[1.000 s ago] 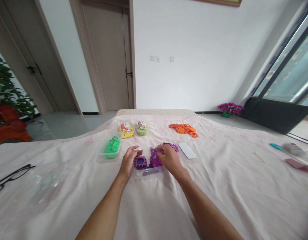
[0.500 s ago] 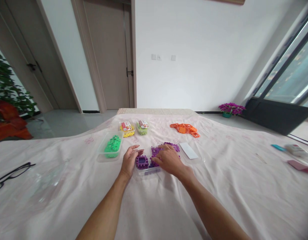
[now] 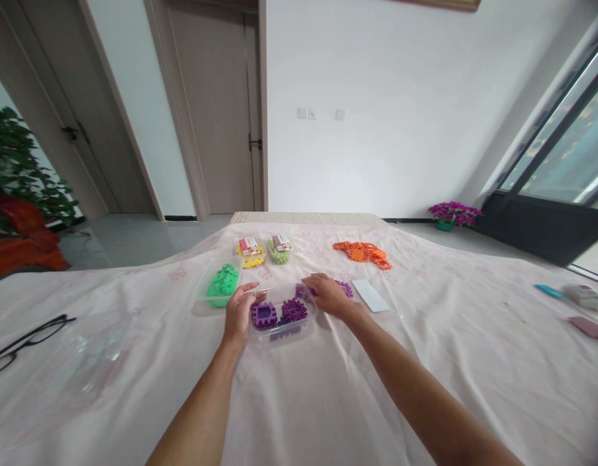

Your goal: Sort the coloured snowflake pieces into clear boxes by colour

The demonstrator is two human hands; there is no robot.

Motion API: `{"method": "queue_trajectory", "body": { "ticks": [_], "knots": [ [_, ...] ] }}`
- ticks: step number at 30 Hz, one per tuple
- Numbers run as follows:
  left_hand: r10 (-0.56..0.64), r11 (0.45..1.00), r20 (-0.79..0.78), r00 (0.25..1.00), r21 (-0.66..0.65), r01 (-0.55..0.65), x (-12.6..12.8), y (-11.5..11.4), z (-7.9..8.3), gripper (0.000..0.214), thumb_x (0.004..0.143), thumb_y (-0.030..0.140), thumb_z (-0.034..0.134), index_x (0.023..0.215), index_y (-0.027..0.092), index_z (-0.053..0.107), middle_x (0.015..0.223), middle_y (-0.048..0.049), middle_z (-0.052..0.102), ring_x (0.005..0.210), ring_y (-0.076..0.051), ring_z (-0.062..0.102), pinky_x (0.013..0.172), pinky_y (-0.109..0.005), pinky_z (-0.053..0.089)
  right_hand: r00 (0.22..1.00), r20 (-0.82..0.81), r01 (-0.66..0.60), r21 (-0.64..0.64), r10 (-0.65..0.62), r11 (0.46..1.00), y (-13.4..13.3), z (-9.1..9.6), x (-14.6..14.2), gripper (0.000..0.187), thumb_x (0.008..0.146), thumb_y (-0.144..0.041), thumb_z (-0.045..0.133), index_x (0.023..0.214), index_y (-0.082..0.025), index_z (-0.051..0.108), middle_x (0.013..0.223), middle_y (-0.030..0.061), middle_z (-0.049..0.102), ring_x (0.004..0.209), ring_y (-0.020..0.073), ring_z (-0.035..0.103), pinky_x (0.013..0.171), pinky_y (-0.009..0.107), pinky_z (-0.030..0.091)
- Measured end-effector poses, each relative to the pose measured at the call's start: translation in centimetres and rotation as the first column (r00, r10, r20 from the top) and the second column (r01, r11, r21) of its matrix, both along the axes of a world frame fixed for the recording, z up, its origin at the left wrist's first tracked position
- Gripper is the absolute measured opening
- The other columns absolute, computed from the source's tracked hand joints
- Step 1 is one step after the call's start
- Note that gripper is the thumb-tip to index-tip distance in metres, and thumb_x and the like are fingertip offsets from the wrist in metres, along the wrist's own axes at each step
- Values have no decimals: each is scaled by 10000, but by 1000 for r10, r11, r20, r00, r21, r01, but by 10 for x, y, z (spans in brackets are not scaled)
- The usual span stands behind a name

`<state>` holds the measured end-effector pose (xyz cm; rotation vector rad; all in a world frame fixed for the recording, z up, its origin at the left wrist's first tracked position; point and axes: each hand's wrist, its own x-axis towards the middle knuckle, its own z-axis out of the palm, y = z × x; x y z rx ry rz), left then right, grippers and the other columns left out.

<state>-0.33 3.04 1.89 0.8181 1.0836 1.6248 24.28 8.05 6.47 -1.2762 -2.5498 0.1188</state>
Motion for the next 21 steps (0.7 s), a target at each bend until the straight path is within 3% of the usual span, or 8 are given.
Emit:
{"method": "queue_trajectory", "body": {
  "ticks": [3,6,9,11,15,18,21],
  "knots": [
    [-5,1000,-10,1000,-4,5,1,0,-1,434,628,293,655,1024,119,621,731,-58,749,748,-222,728,793,-339,520,994,106,23,12,-25,1000,0,-5,-7,137,880,-214,585,881,-176,716,949,101,718,996,221,615,914,290,400],
    [-14,1000,-23,1000,-18,13,1,2,-3,405,641,286,655,1010,123,620,756,-66,759,753,-216,729,785,-328,516,993,111,36,49,-41,998,1,-10,-9,178,900,-201,550,829,-166,710,901,102,708,955,215,615,873,273,397],
    [-25,999,-34,999,-24,24,0,3,-4,374,645,283,658,981,123,632,771,-73,762,757,-219,729,774,-325,513,997,4,71,77,-72,994,1,-12,-7,231,928,-197,496,877,-178,721,887,75,709,926,192,612,853,262,397],
    [-32,999,-40,999,-22,32,-1,3,-4,363,646,288,660,968,122,639,768,-74,761,756,-224,728,771,-330,514,981,-116,166,106,-153,980,0,-9,-3,251,931,-202,481,945,-188,732,940,69,713,957,189,603,872,267,393],
    [-57,998,-55,997,-6,57,2,1,-4,366,655,301,645,976,125,647,799,-84,763,775,-232,726,788,-348,514,852,-378,413,56,-363,909,-7,14,5,268,905,-258,501,1013,-193,738,994,71,710,936,195,605,823,280,411],
    [-73,997,-71,995,4,74,5,1,-6,360,674,309,642,988,132,648,833,-91,765,808,-231,723,810,-354,510,814,-464,344,-99,-349,934,-24,37,3,294,886,-300,510,1077,-212,716,875,29,717,766,162,619,675,250,411],
    [-83,996,-86,993,6,83,9,1,-7,347,685,312,649,986,140,647,845,-91,765,821,-225,718,813,-345,503,876,-387,231,-189,-289,954,-48,55,-6,270,851,-295,544,1046,-236,721,786,-5,714,681,141,612,606,233,376]
  ]
}}
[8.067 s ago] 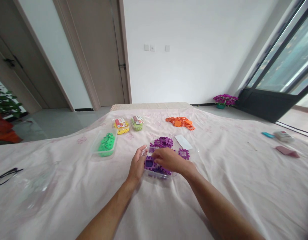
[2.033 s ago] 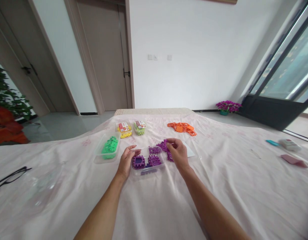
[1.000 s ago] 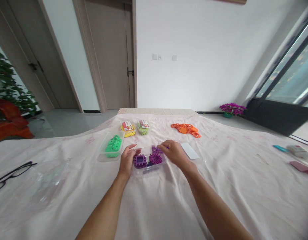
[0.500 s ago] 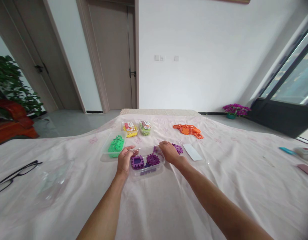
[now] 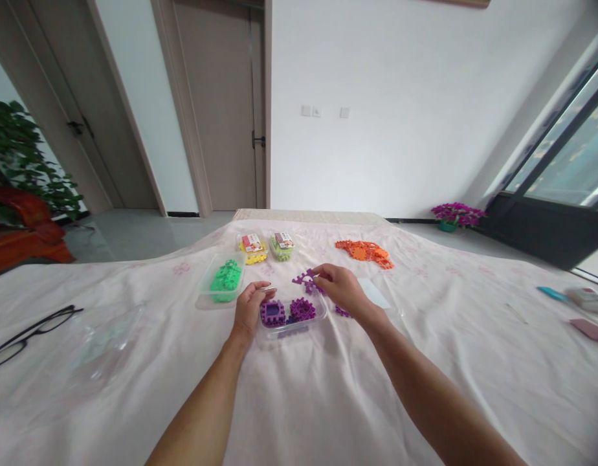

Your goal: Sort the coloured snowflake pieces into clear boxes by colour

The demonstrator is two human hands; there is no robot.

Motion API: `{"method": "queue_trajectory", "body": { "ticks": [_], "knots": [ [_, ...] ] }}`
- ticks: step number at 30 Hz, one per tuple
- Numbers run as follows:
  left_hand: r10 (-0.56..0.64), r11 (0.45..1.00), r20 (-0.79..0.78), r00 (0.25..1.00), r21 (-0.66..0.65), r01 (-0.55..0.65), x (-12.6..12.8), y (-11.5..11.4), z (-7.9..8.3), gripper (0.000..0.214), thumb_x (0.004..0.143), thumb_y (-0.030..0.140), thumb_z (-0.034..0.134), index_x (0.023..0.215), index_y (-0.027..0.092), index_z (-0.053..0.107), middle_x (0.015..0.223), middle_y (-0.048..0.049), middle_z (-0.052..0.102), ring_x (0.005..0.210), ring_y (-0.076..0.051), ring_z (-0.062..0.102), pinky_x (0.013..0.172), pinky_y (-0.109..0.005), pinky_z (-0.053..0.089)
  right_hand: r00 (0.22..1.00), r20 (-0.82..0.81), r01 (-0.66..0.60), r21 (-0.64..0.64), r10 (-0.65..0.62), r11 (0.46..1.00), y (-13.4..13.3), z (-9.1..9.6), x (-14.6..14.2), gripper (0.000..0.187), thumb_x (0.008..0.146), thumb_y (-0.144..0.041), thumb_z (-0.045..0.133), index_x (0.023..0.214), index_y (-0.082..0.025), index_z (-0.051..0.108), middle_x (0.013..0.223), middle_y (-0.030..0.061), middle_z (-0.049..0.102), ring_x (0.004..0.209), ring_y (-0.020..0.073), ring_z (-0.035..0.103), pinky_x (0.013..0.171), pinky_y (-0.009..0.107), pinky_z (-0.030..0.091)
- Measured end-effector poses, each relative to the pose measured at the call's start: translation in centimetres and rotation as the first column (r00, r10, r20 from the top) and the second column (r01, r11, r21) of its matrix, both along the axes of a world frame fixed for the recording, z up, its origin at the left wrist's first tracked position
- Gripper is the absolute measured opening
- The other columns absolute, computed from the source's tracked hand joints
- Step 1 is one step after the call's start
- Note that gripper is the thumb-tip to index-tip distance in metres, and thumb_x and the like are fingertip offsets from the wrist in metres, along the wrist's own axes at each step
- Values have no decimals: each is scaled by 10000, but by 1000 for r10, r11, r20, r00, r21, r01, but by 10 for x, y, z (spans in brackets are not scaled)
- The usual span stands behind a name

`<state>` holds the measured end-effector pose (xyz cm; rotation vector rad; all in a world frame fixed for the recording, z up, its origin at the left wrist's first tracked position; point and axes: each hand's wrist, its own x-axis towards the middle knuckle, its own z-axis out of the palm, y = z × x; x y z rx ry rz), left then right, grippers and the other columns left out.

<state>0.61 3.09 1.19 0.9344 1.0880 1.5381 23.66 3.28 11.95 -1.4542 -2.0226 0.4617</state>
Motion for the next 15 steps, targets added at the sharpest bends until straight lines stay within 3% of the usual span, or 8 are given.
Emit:
{"method": "queue_trajectory", "body": {
  "ticks": [4,10,15],
  "knots": [
    [-10,1000,-17,1000,3,10,2,-1,0,338,697,313,638,991,145,644,861,-92,764,821,-222,712,796,-340,504,979,175,-101,-52,108,994,-20,5,-17,266,818,-230,555,1007,-249,741,878,8,745,760,147,642,637,229,377],
    [-9,1000,-37,999,12,9,1,-3,2,311,709,293,607,985,155,646,872,-83,762,826,-216,710,807,-344,506,860,384,-282,-193,337,940,-20,-3,-29,254,805,-202,564,954,-243,765,917,18,762,842,166,673,693,229,399],
    [-16,1000,-39,999,7,16,1,-2,3,310,697,290,604,970,152,652,860,-85,762,822,-225,713,813,-355,510,821,474,-275,-159,317,948,-18,-3,-33,287,796,-152,540,937,-255,768,945,15,766,898,175,678,707,229,400]
  ]
}}
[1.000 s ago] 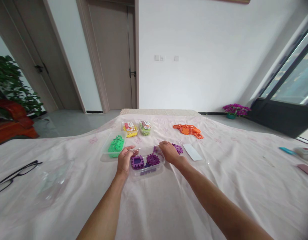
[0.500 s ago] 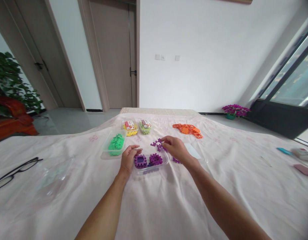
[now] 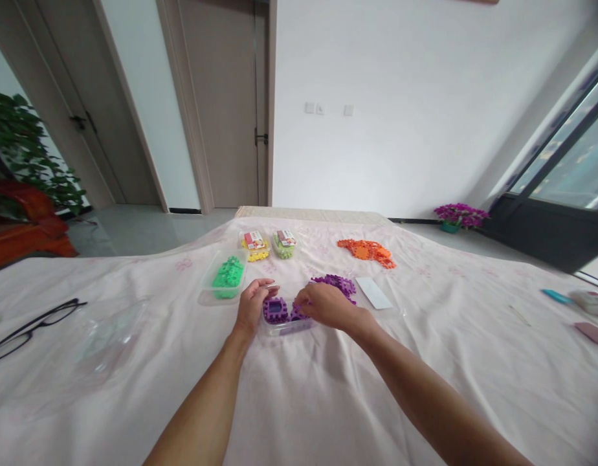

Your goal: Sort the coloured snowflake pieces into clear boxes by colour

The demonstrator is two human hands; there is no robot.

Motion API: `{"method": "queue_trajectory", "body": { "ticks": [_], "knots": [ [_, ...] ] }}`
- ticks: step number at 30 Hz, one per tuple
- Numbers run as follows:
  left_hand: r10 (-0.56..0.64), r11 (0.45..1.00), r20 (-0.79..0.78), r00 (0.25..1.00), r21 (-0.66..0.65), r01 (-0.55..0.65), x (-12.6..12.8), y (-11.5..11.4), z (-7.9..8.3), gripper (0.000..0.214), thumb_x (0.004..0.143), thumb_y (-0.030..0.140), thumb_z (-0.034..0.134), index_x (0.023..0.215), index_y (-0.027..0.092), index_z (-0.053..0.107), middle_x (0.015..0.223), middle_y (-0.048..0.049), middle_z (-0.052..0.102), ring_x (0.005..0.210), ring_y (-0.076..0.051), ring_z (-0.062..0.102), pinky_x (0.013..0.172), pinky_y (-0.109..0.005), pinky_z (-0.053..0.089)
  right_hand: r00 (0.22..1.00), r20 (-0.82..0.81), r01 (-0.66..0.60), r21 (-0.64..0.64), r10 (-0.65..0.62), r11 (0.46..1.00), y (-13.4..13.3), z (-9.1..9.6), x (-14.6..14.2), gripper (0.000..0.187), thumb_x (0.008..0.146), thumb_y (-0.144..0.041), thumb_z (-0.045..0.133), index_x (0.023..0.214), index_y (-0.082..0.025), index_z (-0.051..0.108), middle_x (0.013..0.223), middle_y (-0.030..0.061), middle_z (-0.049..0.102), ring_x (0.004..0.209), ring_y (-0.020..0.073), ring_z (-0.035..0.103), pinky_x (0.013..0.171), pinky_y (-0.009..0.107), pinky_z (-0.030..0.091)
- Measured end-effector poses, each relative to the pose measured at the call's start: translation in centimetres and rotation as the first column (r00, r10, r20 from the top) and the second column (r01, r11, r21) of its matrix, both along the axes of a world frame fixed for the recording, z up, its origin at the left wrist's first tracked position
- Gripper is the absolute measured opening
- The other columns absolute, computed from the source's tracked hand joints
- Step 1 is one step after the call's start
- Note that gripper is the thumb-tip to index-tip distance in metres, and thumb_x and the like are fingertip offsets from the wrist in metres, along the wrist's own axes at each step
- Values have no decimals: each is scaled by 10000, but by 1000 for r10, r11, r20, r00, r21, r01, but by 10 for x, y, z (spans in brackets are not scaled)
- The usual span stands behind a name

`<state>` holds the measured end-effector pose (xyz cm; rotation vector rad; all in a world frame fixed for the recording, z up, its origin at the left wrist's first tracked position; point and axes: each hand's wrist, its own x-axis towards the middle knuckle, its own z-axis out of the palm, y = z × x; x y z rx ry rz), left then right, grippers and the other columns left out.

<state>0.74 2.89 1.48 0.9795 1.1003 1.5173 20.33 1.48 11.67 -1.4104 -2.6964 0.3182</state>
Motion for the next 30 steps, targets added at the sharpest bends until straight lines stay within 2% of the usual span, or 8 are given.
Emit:
{"method": "queue_trajectory", "body": {
  "ticks": [7,10,14,20,25,28,30],
  "knots": [
    [-1,1000,-4,1000,-3,1,0,0,0,320,693,285,601,977,147,652,861,-89,761,825,-231,713,809,-359,513,992,37,-117,-43,118,992,-1,-2,-6,280,855,-171,501,882,-220,776,891,40,767,785,153,676,680,216,401],
    [-5,1000,-8,1000,0,5,0,0,-1,310,700,286,601,972,149,657,866,-87,761,832,-230,714,807,-351,512,983,-55,-178,-99,174,979,2,-6,-4,302,831,-115,503,894,-217,780,910,32,772,795,149,678,716,209,422],
    [-11,1000,-7,1000,0,11,-1,1,-1,305,685,286,613,953,152,667,868,-85,762,832,-234,715,801,-348,511,965,-186,-220,-206,183,953,9,-12,1,359,777,-58,505,922,-234,783,916,-9,775,795,139,680,735,200,444],
    [-11,1000,-7,1000,-3,11,-1,1,-1,310,684,293,613,951,147,672,876,-98,762,844,-245,714,803,-360,512,951,-262,-231,-239,167,943,12,-15,4,344,740,-61,525,873,-244,784,827,-26,771,793,148,672,760,204,454],
    [-8,1000,-1,1000,2,8,0,0,1,303,685,296,627,943,145,672,864,-96,762,827,-237,714,814,-360,511,933,-296,-286,-277,202,917,6,-13,5,357,767,-60,485,909,-212,775,914,-7,770,836,142,682,801,222,468],
    [-8,1000,11,1000,-1,8,0,0,1,302,677,292,632,936,144,672,860,-94,764,821,-234,717,821,-360,511,890,-439,-252,-248,123,936,8,-13,13,323,789,-108,496,944,-201,763,934,4,765,858,148,687,805,237,489],
    [-9,1000,23,1000,-4,9,0,0,1,305,672,297,641,934,143,672,855,-92,765,819,-233,721,827,-359,509,818,-573,-79,-181,-40,980,14,-15,27,299,808,-164,507,984,-195,747,945,17,760,854,157,688,791,253,507]
  ]
}}
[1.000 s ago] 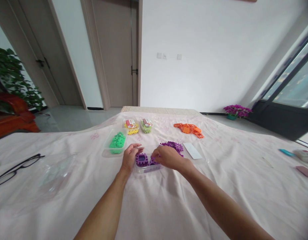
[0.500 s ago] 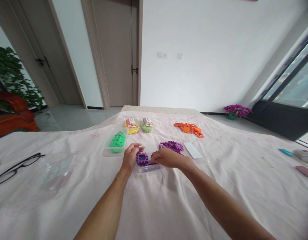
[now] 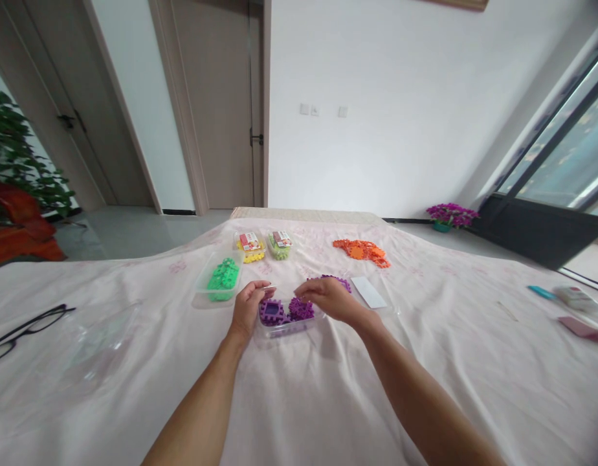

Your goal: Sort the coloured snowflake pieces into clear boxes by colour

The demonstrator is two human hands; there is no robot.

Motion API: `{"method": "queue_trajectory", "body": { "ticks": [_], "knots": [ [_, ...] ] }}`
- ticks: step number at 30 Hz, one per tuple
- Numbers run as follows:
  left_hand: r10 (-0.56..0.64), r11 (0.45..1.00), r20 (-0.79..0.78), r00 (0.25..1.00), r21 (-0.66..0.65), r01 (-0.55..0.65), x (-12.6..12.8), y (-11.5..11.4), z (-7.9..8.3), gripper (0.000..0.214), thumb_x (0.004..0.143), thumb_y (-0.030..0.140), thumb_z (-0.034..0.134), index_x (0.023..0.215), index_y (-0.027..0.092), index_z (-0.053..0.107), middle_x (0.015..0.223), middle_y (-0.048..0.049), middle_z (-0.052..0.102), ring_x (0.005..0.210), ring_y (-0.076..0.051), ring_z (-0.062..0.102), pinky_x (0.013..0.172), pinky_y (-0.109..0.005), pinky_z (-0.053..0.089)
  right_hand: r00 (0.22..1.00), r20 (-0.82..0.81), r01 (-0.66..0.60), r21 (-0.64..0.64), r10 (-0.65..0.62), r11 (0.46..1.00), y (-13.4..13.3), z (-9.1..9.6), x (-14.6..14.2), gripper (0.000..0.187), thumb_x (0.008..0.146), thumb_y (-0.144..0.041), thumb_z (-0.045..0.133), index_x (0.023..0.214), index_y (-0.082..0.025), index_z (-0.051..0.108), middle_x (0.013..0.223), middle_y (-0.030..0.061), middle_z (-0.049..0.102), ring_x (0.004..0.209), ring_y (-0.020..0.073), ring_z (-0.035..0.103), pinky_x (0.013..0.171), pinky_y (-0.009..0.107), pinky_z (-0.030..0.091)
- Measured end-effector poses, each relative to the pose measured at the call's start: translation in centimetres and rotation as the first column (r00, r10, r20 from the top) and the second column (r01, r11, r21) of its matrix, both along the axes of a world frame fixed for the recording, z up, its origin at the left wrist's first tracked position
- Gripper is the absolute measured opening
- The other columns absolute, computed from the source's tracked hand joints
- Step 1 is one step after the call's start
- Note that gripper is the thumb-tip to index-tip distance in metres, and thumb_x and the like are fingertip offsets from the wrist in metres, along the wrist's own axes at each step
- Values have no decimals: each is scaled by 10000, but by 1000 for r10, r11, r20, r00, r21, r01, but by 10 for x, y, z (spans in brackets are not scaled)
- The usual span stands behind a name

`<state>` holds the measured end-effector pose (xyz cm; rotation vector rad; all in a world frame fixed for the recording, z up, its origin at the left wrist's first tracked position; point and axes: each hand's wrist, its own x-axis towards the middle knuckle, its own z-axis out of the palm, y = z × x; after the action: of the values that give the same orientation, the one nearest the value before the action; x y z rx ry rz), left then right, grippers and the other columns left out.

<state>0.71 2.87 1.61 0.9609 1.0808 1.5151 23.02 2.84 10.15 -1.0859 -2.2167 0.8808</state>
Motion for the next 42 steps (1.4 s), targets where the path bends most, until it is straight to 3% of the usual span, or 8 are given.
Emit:
{"method": "queue_trajectory", "body": {
  "ticks": [4,6,17,21,27,32,37,42],
  "knots": [
    [-4,1000,22,1000,-3,4,1,0,2,314,659,319,671,917,139,675,835,-91,766,804,-231,724,833,-354,509,829,-144,557,151,-540,816,20,-15,45,307,820,-201,485,1005,-196,731,973,39,755,883,178,686,827,301,509],
    [-1,1000,29,1000,-6,1,1,-1,3,314,652,322,677,908,139,674,829,-89,765,804,-230,724,831,-353,511,749,-63,658,187,-659,730,28,-27,67,323,824,-203,483,1032,-201,730,1010,48,750,930,191,682,860,318,498],
    [3,1000,21,1000,-25,-2,3,-2,4,325,650,328,692,912,136,680,829,-91,766,801,-233,728,827,-349,512,682,334,548,357,-651,757,33,-69,79,400,875,-347,567,1251,-241,651,1178,83,697,1149,263,579,951,347,424],
    [-1,1000,13,1000,-23,1,2,-1,2,316,656,320,681,914,137,678,828,-91,766,802,-232,727,834,-354,511,693,284,561,364,-662,744,30,-72,81,338,960,-333,430,1154,-257,696,1073,64,725,1066,224,614,886,309,437],
    [-23,1000,5,1000,-13,23,3,-2,3,315,656,332,681,907,142,685,841,-97,766,824,-241,728,839,-362,517,637,-44,741,310,-770,596,30,-62,76,373,943,-389,438,1192,-221,658,1048,71,720,985,221,631,874,337,460],
    [-73,997,-37,997,8,73,9,-4,3,311,692,354,674,924,147,686,874,-105,766,841,-244,724,848,-371,515,746,-245,661,163,-619,732,21,-28,47,451,879,-406,519,1254,-176,623,890,46,722,753,181,646,724,292,495],
    [-109,994,-50,993,10,110,15,-7,1,300,719,345,658,948,153,678,917,-108,763,879,-243,717,859,-367,508,925,-77,379,136,-372,915,-6,-5,7,366,872,-298,528,1192,-200,675,912,38,742,800,176,669,749,269,489],
    [-117,993,-79,990,24,120,15,-9,3,297,732,337,641,969,159,671,907,-97,762,870,-239,708,826,-355,513,985,77,152,27,-153,988,-19,-13,-23,360,870,-264,535,1192,-194,680,924,49,751,754,172,679,712,258,487]
  ]
}}
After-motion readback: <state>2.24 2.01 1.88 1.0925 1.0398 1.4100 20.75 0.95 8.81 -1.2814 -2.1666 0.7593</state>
